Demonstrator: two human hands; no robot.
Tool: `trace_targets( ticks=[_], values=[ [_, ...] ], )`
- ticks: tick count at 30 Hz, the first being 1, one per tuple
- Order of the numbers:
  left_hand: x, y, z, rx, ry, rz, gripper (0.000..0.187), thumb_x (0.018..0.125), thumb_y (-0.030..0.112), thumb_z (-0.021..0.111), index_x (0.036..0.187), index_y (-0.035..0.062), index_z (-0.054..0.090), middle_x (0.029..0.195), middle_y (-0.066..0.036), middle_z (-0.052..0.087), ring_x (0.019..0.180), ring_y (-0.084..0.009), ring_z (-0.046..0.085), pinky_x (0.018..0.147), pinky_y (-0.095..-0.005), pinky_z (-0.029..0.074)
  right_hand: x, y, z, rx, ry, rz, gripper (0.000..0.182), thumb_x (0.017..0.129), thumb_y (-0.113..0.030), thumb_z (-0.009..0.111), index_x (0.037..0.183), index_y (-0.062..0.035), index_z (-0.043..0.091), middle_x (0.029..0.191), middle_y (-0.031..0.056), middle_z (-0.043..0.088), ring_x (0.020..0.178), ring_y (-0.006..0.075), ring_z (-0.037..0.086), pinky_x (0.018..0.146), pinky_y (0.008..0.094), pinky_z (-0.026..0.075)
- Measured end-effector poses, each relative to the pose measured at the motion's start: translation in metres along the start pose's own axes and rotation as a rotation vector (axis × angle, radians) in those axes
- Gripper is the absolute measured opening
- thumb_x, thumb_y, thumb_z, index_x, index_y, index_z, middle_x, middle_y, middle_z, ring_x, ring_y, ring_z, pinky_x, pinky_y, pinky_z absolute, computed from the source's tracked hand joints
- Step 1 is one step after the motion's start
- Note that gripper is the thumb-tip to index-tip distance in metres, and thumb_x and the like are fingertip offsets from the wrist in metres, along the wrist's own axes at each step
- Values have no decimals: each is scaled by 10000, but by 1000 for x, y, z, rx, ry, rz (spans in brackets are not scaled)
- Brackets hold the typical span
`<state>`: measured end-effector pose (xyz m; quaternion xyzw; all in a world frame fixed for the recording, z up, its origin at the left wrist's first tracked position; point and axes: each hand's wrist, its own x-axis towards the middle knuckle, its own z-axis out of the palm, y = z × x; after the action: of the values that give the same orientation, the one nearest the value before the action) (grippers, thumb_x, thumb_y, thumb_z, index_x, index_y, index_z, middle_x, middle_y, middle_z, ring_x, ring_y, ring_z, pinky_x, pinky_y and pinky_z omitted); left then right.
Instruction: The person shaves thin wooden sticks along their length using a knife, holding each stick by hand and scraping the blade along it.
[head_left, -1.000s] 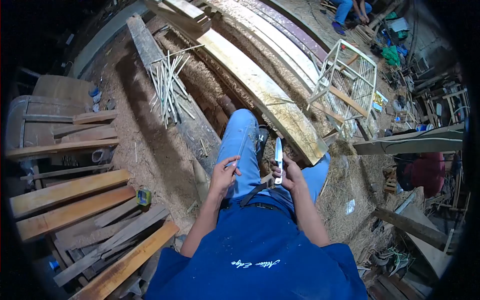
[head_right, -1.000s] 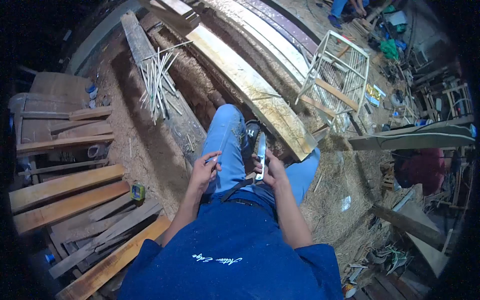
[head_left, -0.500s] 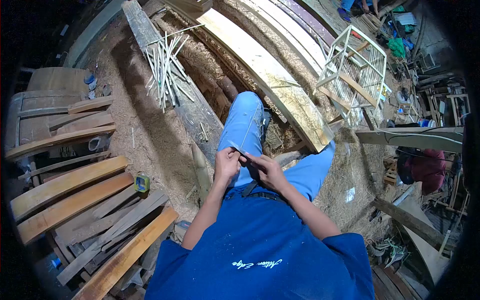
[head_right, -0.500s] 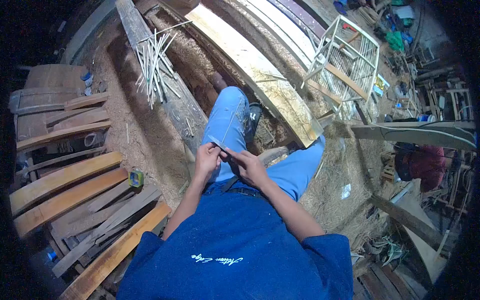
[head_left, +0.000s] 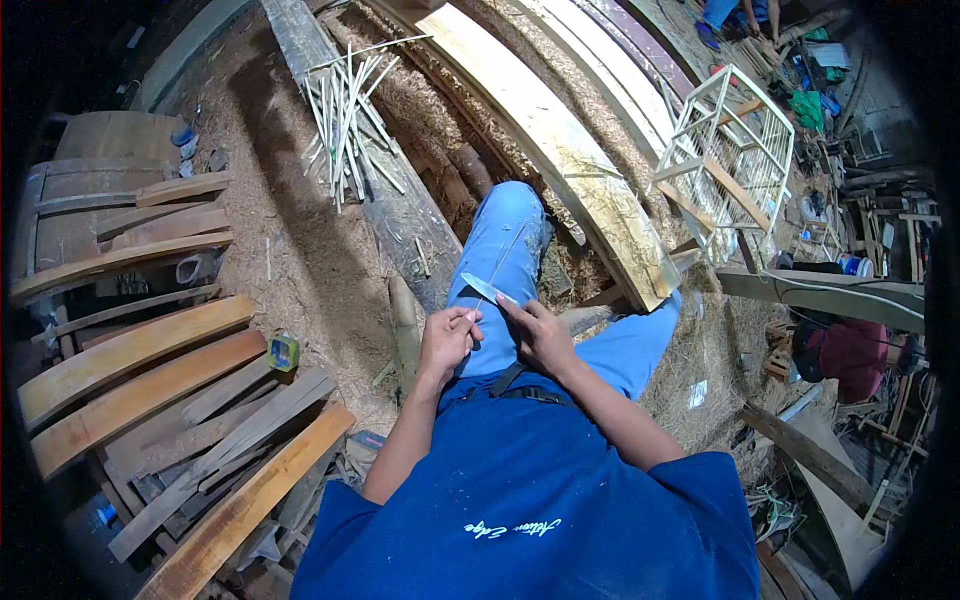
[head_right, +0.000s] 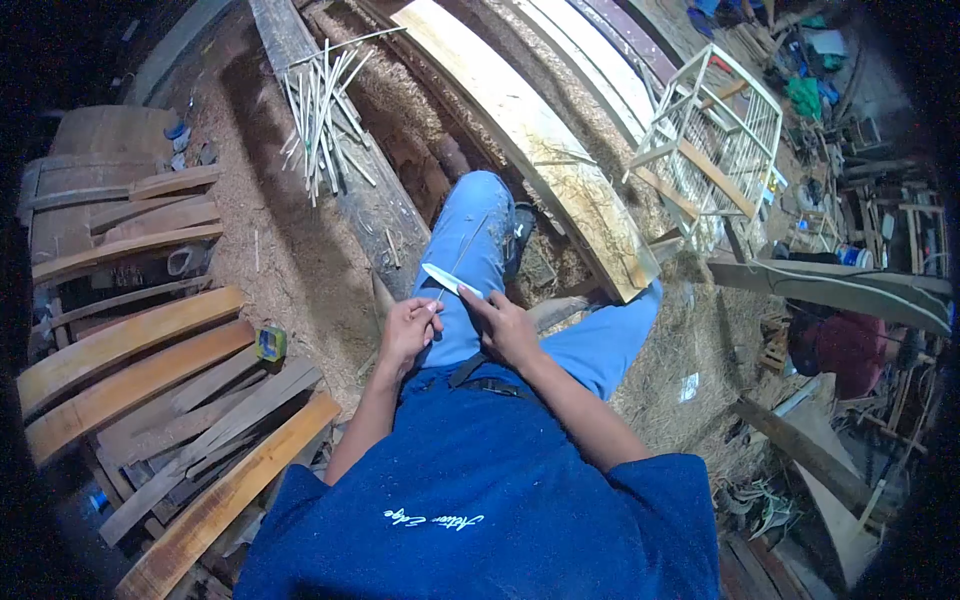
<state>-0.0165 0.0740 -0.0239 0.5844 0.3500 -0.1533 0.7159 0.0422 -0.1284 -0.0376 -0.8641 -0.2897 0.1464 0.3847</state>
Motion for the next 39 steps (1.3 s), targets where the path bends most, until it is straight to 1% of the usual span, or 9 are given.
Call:
trace_targets(
  ticks=[4, 6, 8, 12, 14, 21, 28, 35, 39],
  values=[
    [-7, -7, -14, -20, -47, -10, 215, 1030, 149, 576, 1050, -41, 674, 695, -52, 652, 471, -48, 459, 439, -214, 362, 9, -1, 1, -73, 35, 74, 670, 815, -15, 640, 1425, -284, 587, 854, 130, 561, 727, 341, 623, 639, 454, 513],
    [-11, -10, -18, -32, -61, 2, 214, 1031, 148, 574, 1050, -42, 672, 695, -52, 651, 472, -46, 457, 440, -212, 363, 14, 2, 1, -69, 49, 70, 678, 811, -1, 616, 1423, -292, 588, 856, 130, 559, 730, 346, 623, 653, 450, 517],
    [-15, -12, -20, -34, -64, 14, 220, 1037, 156, 566, 1043, -41, 663, 708, -54, 649, 474, -46, 449, 440, -198, 341, 26, 15, -6, -87, 210, 205, 760, 784, -4, 648, 1450, -354, 542, 903, 125, 581, 746, 362, 644, 663, 472, 532],
    [-16, -16, -23, -73, -41, -15, 246, 1039, 188, 573, 1073, -43, 650, 722, -64, 661, 454, -47, 463, 400, -205, 347, 49, 29, -16, -69, 278, 251, 729, 807, -1, 591, 1452, -338, 545, 865, 135, 582, 792, 362, 639, 718, 471, 530],
    [-7, -10, -18, -61, -26, -8, 259, 1041, 199, 572, 1085, -46, 643, 730, -72, 668, 450, -49, 477, 381, -208, 357, 55, 14, -17, -30, 320, 194, 654, 818, 52, 524, 1409, -214, 608, 876, 164, 629, 770, 340, 645, 723, 427, 527],
    [37, 24, 9, 81, 36, 80, 252, 1039, 157, 539, 1051, -53, 677, 718, -96, 695, 465, -87, 521, 422, -251, 413, 45, -14, 4, -28, 118, 85, 514, 894, -85, 631, 1371, -278, 631, 814, 136, 577, 727, 347, 645, 630, 452, 517],
    [45, 10, 12, 226, 149, 138, 211, 954, 61, 520, 889, -17, 705, 649, -70, 677, 511, -115, 580, 470, -304, 450, 25, -14, 5, -108, 41, 12, 571, 848, -82, 638, 1375, -301, 608, 805, 117, 581, 690, 348, 642, 582, 470, 518],
    [29, 0, 13, 284, 122, 127, 217, 989, 97, 541, 908, -21, 705, 632, -52, 647, 504, -102, 547, 478, -294, 425, 13, -10, 3, -195, 63, -37, 543, 854, -119, 661, 1362, -304, 609, 802, 102, 570, 653, 338, 633, 544, 469, 502],
    [7, 0, 12, 153, 65, 96, 226, 1023, 125, 544, 974, -36, 696, 644, -38, 626, 502, -79, 501, 476, -263, 393, 10, -5, 5, -215, 97, -48, 530, 863, -136, 666, 1363, -301, 610, 802, 99, 570, 637, 327, 631, 533, 463, 494]
  ],
)
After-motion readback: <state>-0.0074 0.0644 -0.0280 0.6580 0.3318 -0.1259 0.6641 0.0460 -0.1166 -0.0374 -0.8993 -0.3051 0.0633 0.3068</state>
